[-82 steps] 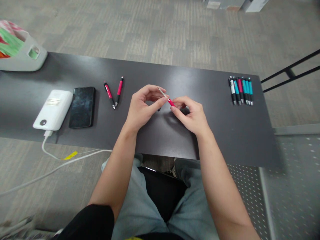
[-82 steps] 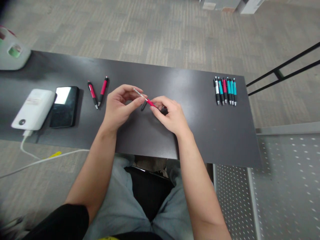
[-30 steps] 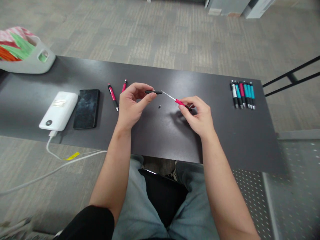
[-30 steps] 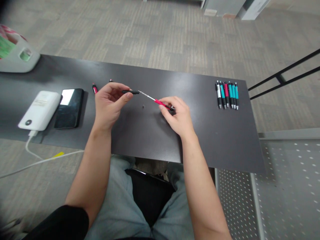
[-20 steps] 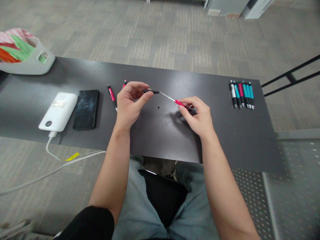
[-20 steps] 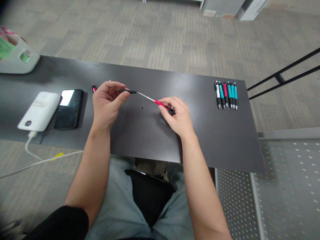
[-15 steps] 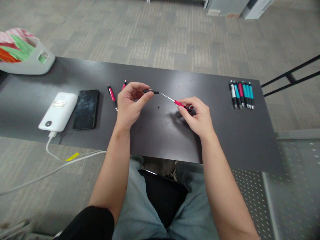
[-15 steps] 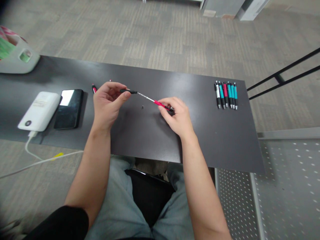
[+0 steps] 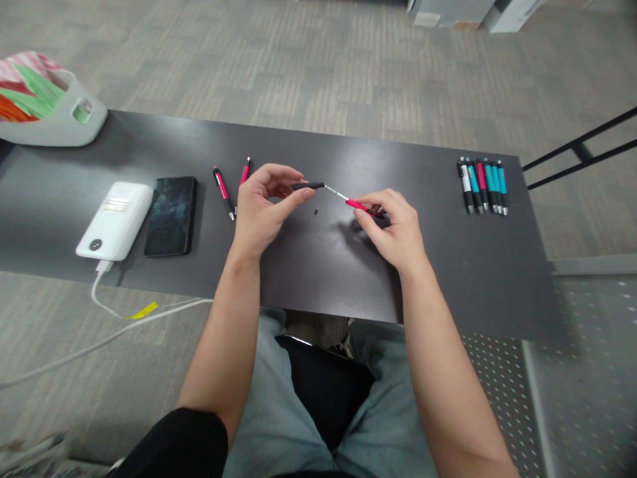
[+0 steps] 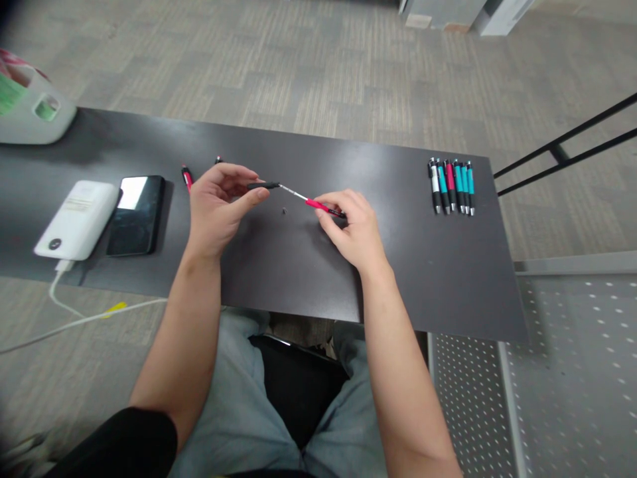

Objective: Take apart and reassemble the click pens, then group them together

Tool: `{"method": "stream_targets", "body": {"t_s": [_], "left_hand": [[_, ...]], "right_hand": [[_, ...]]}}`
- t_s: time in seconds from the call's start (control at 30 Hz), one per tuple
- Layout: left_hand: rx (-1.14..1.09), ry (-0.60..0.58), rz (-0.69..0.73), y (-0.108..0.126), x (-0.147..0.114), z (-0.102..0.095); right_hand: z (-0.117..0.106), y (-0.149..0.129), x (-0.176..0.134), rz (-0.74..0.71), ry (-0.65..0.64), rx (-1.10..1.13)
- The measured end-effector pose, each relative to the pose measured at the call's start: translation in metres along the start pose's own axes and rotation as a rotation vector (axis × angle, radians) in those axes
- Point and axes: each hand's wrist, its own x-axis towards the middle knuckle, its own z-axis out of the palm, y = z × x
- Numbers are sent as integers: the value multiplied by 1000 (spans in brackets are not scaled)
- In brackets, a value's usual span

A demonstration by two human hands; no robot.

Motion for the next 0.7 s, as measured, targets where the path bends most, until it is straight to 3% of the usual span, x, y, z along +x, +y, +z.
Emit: {"method": "stream_targets", "body": {"t_s": [0.33, 0.7], "left_hand": [[76, 13, 46, 10, -3, 1], [245, -96, 121, 13, -4, -1]], "right_hand": [[0, 5, 0, -77, 62, -31], [-2, 5, 0, -75, 66, -99]]}}
